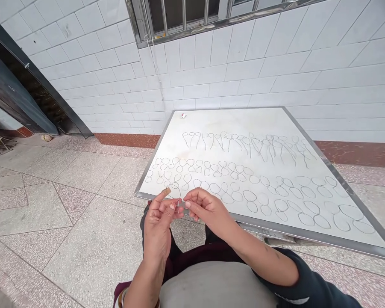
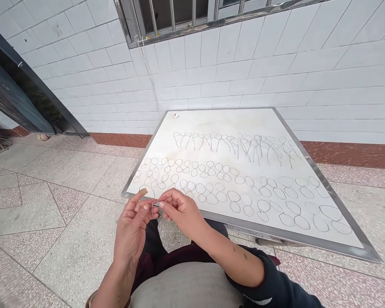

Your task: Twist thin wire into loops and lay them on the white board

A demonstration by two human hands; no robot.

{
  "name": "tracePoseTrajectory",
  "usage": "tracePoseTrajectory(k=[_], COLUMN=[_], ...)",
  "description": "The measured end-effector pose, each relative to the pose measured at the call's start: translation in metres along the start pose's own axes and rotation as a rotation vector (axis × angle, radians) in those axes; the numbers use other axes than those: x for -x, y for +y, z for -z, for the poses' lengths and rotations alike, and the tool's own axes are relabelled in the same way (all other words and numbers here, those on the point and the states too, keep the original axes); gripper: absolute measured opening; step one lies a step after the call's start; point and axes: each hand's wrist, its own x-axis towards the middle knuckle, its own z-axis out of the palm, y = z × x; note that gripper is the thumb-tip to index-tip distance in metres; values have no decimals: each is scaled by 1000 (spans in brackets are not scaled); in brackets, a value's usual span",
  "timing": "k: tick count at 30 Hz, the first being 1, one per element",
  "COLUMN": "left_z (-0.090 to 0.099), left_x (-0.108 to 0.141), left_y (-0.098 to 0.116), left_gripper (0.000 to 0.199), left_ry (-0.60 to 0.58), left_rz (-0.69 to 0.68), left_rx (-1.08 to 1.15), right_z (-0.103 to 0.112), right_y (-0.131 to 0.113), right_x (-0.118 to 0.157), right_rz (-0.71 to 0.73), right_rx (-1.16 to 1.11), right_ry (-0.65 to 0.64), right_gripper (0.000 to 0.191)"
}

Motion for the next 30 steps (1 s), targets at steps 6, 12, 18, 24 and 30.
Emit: tracePoseTrajectory(k=[6,12,18,24,30], left_z=[3,5,4,6,7], left_x=[-1,0,-2,-3,-4], left_y=[-2,-6,-11,-18,-20], left_gripper=[44,46,46,45,46], left_ry=[25,49,122,100,142], left_rz=[-21,-83,-134,-121,-143], left_rx=[-100,-199,-120,-112,-175], right_z=[2,4,-4,-20,-20], right_y=[1,3,18,29,32], right_x=[1,3,6,8,7], right_rz=[-64,-54,-125,-128,-148], right_rx=[23,31,-94,-150,-135], right_ry=[0,-35,-151,-102,-91], right_gripper=[17,18,29,20,14])
